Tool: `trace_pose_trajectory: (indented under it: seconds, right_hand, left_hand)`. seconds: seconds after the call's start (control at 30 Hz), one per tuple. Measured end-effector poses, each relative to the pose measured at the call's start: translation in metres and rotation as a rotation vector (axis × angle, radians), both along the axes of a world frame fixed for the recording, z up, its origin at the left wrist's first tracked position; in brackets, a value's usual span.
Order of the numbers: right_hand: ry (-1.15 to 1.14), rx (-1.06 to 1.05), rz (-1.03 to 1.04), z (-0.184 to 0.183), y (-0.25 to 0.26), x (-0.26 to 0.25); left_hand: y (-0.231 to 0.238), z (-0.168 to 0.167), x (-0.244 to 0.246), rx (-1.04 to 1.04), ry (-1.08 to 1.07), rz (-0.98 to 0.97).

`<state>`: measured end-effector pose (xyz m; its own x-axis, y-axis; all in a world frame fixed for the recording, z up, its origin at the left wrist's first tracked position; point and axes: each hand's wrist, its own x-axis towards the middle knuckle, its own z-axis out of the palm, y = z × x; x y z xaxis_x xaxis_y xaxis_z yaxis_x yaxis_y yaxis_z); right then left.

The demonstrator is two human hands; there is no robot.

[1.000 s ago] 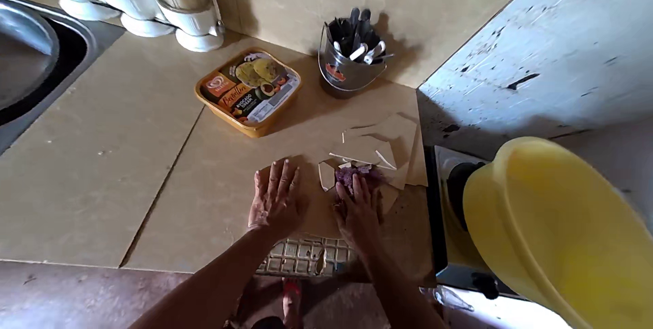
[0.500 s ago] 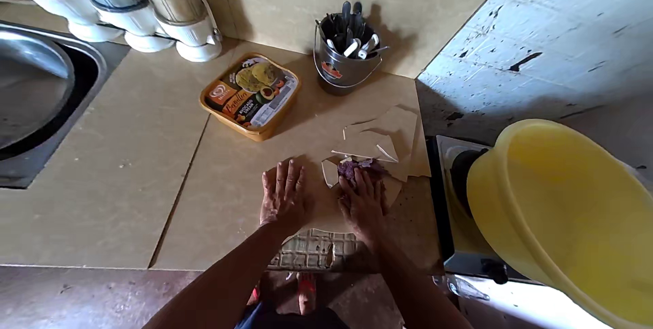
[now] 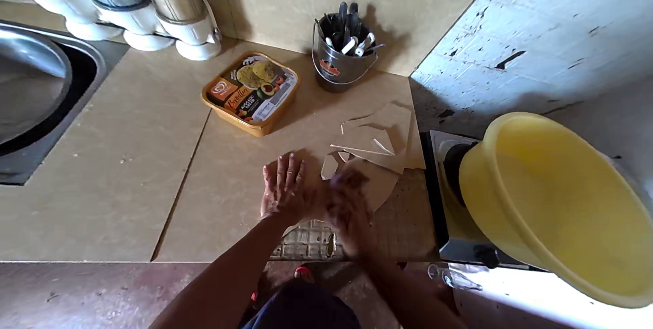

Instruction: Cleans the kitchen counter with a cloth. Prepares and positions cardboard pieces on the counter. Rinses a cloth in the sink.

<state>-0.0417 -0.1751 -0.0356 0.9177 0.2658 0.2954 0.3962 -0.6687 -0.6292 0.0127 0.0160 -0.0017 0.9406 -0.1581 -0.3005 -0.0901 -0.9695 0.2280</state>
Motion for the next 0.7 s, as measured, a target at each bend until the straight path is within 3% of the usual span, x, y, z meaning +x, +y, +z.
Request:
trace_pose_trajectory:
  seconds: [0.07,0.13,0.2,0.33,0.53,0.63,0.7]
  right_hand:
    - [-0.132,-0.001,0.132,-0.006,0.021,-0.037]
    - [-0.226,-0.158,0.295,-0.012,0.036,-0.058]
    - [-0.32,-0.305,0.334,-0.016,0.035,-0.06]
    - [-0.277,-0.319,0.223,-0.011,-0.006,-0.063]
    - [-0.088,-0.334,-0.087,-0.006,-0.134,-0.076]
    - [-0.062,-0.262,-0.211,0.015,-0.139,-0.074]
    - [-0.133,-0.206,-0.063,0.024,-0.106,-0.07]
  left_hand:
    - [-0.001,0.0,-0.001,-0.036,0.015,0.011]
    - [0.0,-0.008,-0.001,-0.024,-0.041,0.022]
    - [0.001,-0.01,-0.001,-0.008,-0.085,0.012]
    - [0.002,-0.007,-0.001,-0.034,-0.072,-0.009]
    - [0.001,-0.004,-0.001,-0.024,-0.051,-0.008]
    - [0.0,-0.002,0.0,-0.018,-0.057,-0.012]
    - [0.0,-0.002,0.0,-0.023,-0.081,-0.004]
